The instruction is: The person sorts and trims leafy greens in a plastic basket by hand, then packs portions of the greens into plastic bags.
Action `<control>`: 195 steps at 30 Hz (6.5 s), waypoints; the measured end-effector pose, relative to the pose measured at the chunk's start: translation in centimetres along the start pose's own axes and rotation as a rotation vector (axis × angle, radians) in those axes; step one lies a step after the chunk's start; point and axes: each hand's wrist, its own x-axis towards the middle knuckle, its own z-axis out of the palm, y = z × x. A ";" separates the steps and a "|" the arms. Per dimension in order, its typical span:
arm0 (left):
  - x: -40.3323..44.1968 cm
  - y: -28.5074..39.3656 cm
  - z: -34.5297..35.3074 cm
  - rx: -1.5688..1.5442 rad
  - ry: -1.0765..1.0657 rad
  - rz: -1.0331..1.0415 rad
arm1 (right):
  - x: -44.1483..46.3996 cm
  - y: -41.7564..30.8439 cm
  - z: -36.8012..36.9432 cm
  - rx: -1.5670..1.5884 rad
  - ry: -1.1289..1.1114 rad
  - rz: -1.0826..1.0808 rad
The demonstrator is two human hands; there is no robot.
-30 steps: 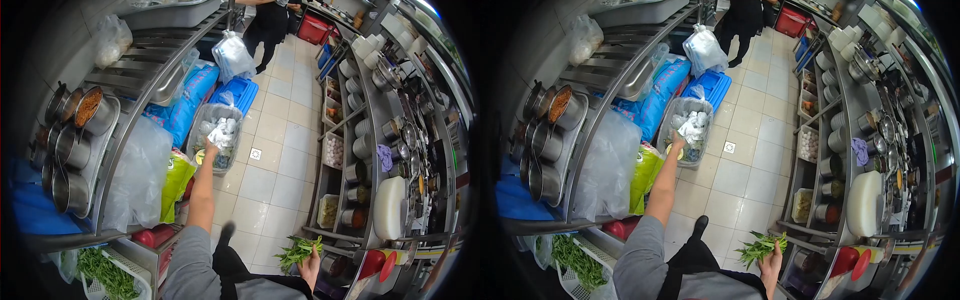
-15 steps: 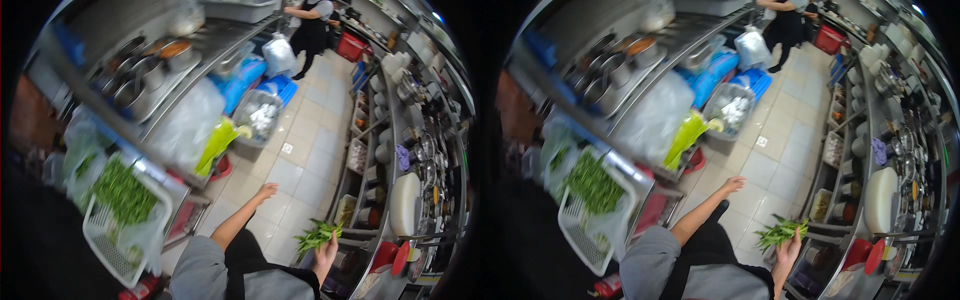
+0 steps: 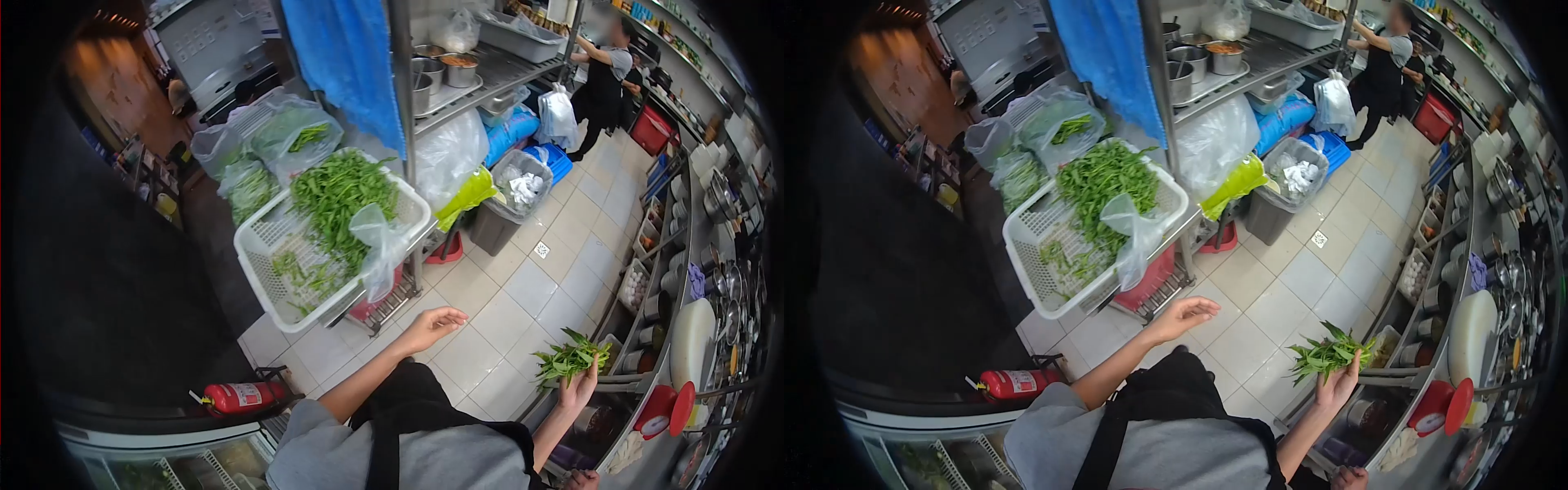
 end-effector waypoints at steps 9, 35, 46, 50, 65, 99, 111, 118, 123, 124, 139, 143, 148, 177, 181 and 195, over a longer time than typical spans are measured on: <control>-5.9 8.3 -8.9 0.360 0.274 0.307 | -0.9 7.6 3.8 -0.041 -0.030 0.042; 2.3 15.9 -41.2 1.644 0.787 0.110 | -10.7 39.8 25.0 -0.005 -0.315 0.144; 2.2 28.9 -54.4 1.493 0.644 0.586 | -11.0 41.2 29.5 -0.212 -0.370 0.136; -3.0 33.9 -51.6 1.291 0.418 0.435 | -11.0 40.9 31.1 -0.415 -0.344 0.117; -15.1 18.4 -37.1 0.342 -0.377 0.175 | -7.5 43.6 30.8 -1.063 -0.314 0.836; -11.9 20.9 -40.0 -0.267 -0.402 0.215 | -1.9 47.9 32.7 -2.213 -1.188 -0.361; -3.1 34.5 -51.7 0.075 0.086 0.425 | -5.9 44.4 28.0 -1.509 -0.576 -0.844; 4.6 27.5 -55.3 0.444 0.369 0.547 | -6.0 48.4 19.5 -1.603 -0.601 -0.537; 6.2 20.4 -54.6 0.557 0.310 0.646 | -6.8 49.2 17.4 -1.588 -0.570 -0.432; 5.9 19.6 -54.1 0.566 0.292 0.601 | -6.8 49.4 17.0 -1.594 -0.566 -0.414; -0.3 20.7 -47.0 1.432 0.204 0.407 | -7.7 50.2 16.8 -2.016 -0.597 -0.533; -2.5 21.5 -43.8 1.625 0.271 0.473 | -7.1 50.6 16.0 -2.018 -0.576 -0.580; -4.1 17.1 -40.0 1.529 0.143 0.629 | -6.8 50.0 16.4 -1.334 -0.273 -0.612; -7.2 0.4 -41.9 1.860 -0.893 -0.422 | 0.8 55.1 13.6 -2.746 -1.256 -0.048; -8.1 -1.3 -43.1 1.747 -0.767 -0.360 | 1.5 55.1 15.8 -2.742 -1.358 0.133; -6.8 -2.8 -47.0 1.174 -0.831 -0.540 | 1.9 53.6 22.5 -1.589 -0.944 0.236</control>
